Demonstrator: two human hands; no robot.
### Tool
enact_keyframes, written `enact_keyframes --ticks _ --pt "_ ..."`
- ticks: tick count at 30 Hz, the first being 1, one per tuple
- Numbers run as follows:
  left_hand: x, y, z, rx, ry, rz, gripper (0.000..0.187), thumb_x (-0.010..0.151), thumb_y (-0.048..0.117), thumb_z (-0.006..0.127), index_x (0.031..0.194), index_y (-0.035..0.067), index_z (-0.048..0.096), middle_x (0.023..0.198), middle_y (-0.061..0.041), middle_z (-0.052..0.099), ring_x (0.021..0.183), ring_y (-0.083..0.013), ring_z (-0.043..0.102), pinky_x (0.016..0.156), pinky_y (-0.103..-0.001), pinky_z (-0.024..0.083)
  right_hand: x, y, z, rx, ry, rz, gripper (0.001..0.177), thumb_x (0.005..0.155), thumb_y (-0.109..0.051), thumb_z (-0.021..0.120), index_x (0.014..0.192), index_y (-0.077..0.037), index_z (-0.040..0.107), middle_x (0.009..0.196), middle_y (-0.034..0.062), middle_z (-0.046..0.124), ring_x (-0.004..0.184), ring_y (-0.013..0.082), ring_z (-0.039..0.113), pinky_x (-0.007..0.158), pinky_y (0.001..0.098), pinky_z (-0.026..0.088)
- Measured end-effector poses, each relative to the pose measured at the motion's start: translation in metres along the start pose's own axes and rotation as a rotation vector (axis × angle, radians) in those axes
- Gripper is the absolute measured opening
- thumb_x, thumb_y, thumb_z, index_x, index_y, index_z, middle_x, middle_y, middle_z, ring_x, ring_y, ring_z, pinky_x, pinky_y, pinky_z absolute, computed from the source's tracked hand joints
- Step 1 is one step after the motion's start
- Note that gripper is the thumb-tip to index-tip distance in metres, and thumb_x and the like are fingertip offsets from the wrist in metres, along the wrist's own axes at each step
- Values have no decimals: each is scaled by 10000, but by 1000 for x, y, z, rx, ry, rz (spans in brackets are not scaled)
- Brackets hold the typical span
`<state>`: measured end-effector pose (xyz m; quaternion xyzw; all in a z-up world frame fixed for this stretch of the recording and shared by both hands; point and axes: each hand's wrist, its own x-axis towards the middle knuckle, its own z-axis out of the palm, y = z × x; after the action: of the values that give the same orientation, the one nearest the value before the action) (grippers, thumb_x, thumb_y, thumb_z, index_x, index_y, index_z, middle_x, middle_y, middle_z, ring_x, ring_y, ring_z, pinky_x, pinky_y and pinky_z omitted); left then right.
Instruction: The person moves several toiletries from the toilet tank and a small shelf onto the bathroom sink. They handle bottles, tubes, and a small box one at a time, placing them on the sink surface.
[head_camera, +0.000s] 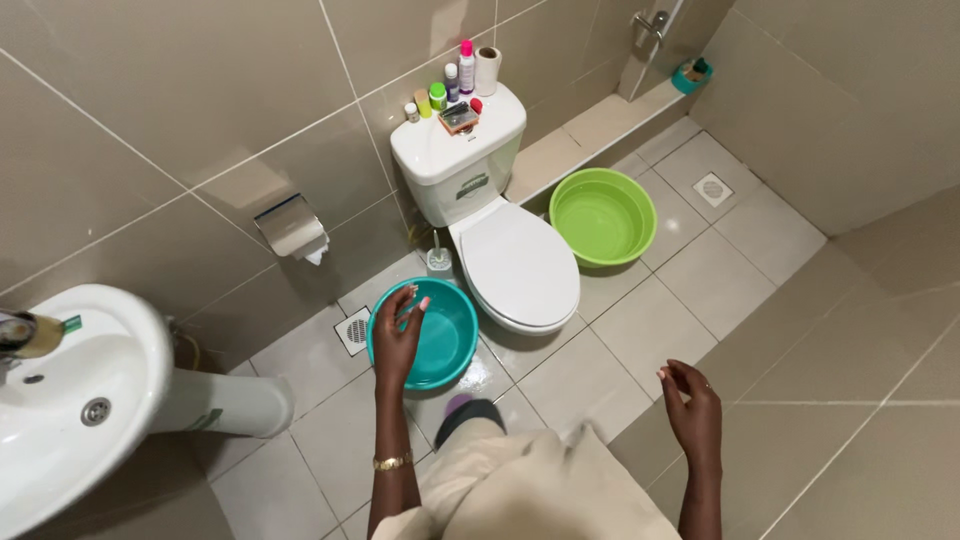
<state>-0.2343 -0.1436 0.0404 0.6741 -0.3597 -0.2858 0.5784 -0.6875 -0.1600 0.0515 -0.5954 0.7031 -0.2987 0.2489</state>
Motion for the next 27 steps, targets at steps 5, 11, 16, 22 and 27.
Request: enact_keyframes --ticks 5,11,16,22,27 --pt "27 14 43 4 60 28 430 949 223 713 1322 29 626 1310 -140 679 1225 -239 665 1025 -368 539 45 17 9 35 -72 -19 418 961 -338 712 1254 -40 724 1169 158 765 1080 277 746 884 402 579" --pt "79 15 96 68 171 18 428 956 256 739 1312 40 641 1304 -155 673 1237 -243 662 1020 -372 531 128 -2 34 68 -310 -90 409 931 -332 703 1226 -50 726 1134 136 785 1089 253 745 869 379 588" --pt "136 22 165 82 204 85 437 937 269 761 1287 28 657 1259 -152 691 1167 -260 688 979 -379 558 224 -28 27 120 -288 -296 348 940 -250 712 1211 -32 723 1096 130 791 1032 234 758 843 360 588" --pt "188 38 267 23 57 178 425 933 265 771 1270 27 670 1254 -146 700 1175 -252 685 947 -366 554 335 -47 15 254 -152 -332 290 982 -180 712 1204 6 710 1047 147 778 966 206 760 833 330 587" --pt "212 45 315 -113 8 57 433 925 295 760 1263 42 663 1220 -113 725 1137 -218 712 932 -348 569 436 -76 42 427 -267 -374 265 1006 -169 683 1200 11 694 1010 125 777 889 176 763 737 297 583"
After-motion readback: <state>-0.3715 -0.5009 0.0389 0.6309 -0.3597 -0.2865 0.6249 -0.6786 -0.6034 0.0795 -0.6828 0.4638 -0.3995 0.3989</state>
